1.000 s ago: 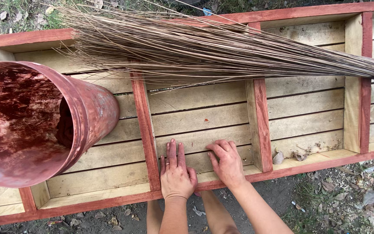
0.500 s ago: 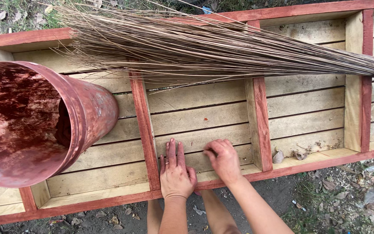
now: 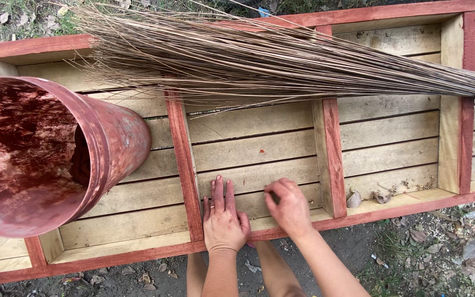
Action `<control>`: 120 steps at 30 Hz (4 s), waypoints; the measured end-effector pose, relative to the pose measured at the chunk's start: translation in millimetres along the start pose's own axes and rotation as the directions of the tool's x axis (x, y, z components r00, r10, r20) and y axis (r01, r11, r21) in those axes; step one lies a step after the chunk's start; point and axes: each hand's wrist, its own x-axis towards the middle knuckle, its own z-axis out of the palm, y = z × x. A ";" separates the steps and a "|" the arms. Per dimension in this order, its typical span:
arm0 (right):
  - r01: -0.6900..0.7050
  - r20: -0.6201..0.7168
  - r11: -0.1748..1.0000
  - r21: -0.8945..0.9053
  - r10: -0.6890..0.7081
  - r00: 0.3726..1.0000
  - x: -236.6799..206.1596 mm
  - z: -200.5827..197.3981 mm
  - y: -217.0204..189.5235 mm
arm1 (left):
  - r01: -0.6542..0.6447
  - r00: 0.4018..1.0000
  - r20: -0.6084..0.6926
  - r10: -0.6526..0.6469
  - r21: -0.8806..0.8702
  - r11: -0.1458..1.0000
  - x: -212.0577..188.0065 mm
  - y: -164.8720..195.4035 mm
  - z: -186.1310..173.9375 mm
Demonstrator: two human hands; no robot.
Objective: The person applies red stain to a long slatted wooden rack, dabbing the stain on with a cloth and rubbing it into the wood by hand. They then sweep loose debris off the rack with a broom and brush remaining bits off the slats with their hands.
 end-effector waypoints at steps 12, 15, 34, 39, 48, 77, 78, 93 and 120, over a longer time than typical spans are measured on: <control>-0.054 0.123 0.989 -0.137 0.071 0.990 -1.8 -34.5 -19.7 | -0.016 0.999 -0.028 0.016 -0.019 1.000 -0.4 -1.0 3.0; 0.003 0.158 0.989 -0.147 0.020 0.987 -6.7 -36.0 -27.5 | -0.007 1.000 -0.013 0.007 -0.015 1.000 -0.1 -1.0 3.3; -0.033 0.002 0.996 -0.088 0.034 0.999 -16.5 -33.8 -17.6 | -0.005 1.000 -0.011 0.005 -0.014 1.000 0.4 0.6 2.3; -0.006 0.124 0.989 -0.150 0.025 0.992 -14.1 -31.9 -22.9 | -0.006 1.000 -0.011 0.005 -0.016 1.000 0.3 1.4 1.4; -0.103 -0.128 0.993 -0.061 0.095 0.987 -22.4 -36.2 4.8 | -0.012 0.999 -0.031 0.011 -0.018 1.000 0.0 1.8 1.1; -0.313 -0.013 0.883 -0.349 0.329 0.944 -31.5 -39.5 -27.3 | -0.049 0.996 -0.075 0.047 -0.019 0.999 -0.4 -4.1 3.7; -0.410 0.073 0.835 -0.367 0.465 0.882 -26.8 -37.9 -27.6 | -0.056 0.995 -0.079 0.054 -0.021 0.998 -0.5 -4.3 3.4; -0.642 0.137 0.576 -0.506 0.789 0.599 3.8 -14.8 -57.7 | -0.087 0.996 -0.020 0.088 0.051 0.995 -0.3 -13.7 4.5; -0.374 -0.183 0.923 -0.096 0.353 0.918 0.1 5.5 -64.2 | -0.385 0.915 0.122 0.385 -0.023 0.923 38.4 -15.8 -6.9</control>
